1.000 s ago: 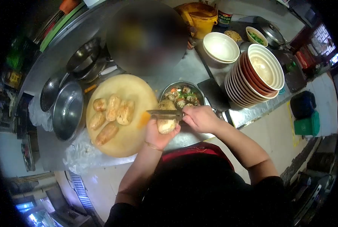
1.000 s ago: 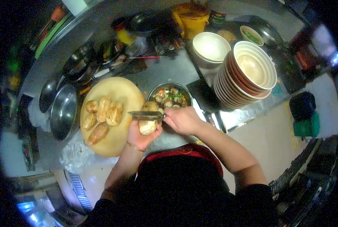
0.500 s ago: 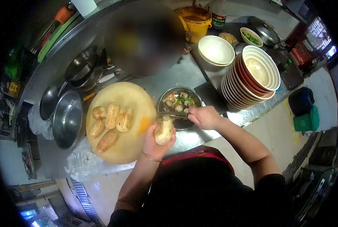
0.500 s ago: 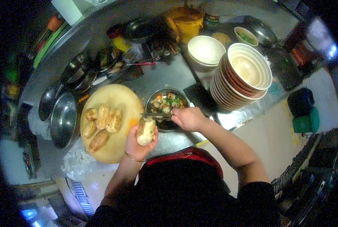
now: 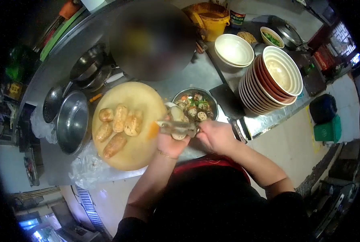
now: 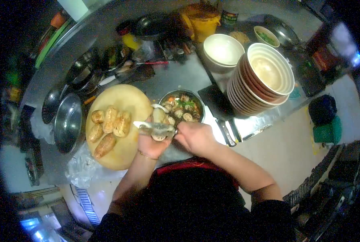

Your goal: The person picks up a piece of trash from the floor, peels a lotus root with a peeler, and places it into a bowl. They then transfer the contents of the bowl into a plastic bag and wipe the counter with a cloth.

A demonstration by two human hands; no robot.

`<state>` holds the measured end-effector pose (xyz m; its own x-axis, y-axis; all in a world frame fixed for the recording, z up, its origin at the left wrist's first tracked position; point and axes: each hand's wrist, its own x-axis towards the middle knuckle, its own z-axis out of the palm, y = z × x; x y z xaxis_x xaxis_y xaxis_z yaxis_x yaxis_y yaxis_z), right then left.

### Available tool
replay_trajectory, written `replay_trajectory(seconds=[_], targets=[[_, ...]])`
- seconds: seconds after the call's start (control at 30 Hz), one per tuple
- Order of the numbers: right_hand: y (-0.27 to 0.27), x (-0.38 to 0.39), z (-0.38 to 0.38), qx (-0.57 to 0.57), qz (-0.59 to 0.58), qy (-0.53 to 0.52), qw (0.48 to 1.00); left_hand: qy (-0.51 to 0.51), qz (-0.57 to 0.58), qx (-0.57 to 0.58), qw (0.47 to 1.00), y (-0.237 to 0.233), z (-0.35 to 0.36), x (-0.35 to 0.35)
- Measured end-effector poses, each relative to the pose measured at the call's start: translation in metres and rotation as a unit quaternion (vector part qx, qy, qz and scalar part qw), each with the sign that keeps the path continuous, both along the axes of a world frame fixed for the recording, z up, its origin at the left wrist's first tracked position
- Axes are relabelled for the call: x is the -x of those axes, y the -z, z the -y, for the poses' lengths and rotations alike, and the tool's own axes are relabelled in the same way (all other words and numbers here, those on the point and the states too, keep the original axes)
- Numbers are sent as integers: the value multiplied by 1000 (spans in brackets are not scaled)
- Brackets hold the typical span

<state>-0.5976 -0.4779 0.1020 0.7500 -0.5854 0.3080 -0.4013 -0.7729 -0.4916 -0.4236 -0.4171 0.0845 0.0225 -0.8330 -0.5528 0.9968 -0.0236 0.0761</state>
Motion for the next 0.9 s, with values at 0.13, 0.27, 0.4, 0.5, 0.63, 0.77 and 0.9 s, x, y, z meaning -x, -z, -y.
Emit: replay_trajectory(seconds=[0.13, 0.27, 0.4, 0.5, 0.63, 0.77, 0.9], targets=[[-14, -5, -5, 9, -62, -18, 998, 21, -32, 130, 991, 6, 5, 0], [6, 1, 27, -47, -128, 58, 989, 40, 8, 4, 999, 33, -4, -7], [16, 26, 49, -81, -153, 106, 979, 18, 48, -49, 998, 14, 0, -7], [-11, 9, 24, -26, -93, -12, 995, 16, 66, -78, 995, 19, 12, -5], [-12, -7, 25, 6, -110, -18, 994, 24, 48, 18, 998, 31, 7, -4], [7, 8, 64, -45, -152, 81, 984, 21, 66, -27, 997, 20, 6, -13], [-15, -5, 34, -52, -122, -15, 991, 21, 81, -94, 992, 2, 12, -10]])
